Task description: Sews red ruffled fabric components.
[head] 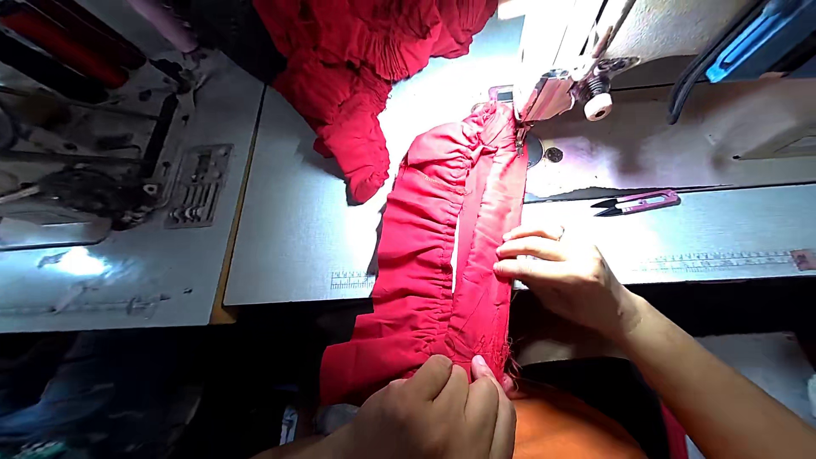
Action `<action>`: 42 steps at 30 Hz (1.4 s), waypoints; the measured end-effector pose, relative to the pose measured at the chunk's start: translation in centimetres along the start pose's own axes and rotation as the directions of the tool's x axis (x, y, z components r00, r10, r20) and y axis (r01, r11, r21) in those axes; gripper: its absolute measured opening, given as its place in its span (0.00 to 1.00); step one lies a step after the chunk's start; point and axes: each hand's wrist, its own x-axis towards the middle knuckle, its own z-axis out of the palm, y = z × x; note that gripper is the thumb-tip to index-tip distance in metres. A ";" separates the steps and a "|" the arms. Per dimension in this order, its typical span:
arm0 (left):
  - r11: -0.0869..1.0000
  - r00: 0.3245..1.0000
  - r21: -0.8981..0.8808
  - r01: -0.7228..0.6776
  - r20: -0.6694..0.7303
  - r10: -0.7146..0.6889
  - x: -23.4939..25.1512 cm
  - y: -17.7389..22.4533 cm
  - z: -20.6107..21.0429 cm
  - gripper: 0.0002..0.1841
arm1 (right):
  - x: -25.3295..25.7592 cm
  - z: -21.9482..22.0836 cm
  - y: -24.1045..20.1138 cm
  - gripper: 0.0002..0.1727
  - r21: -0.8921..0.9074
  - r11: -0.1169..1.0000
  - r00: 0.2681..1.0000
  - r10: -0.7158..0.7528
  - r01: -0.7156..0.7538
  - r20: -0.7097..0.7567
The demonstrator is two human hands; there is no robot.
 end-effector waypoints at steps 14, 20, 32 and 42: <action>0.998 1.000 -0.054 0.019 -0.016 -0.020 -0.1 0.8 0.8 0.16 | -3.7 -8.6 4.4 0.26 -0.499 0.589 0.687 0.726 -0.636 -0.018; 0.997 0.998 -0.050 0.059 0.013 -0.058 -0.7 2.1 3.4 0.16 | -6.9 -7.8 4.7 0.18 -0.558 0.588 0.780 0.596 -0.586 -0.190; 0.987 0.987 -0.038 0.158 -0.024 -0.159 -1.6 3.5 6.2 0.14 | -4.5 -1.6 -5.9 0.23 -0.098 0.880 0.856 0.475 -0.465 0.203; 0.987 0.987 -0.054 0.149 -0.046 -0.151 -1.1 3.6 5.5 0.14 | -2.8 -0.3 -6.5 0.11 0.177 0.834 0.850 0.492 -0.522 0.186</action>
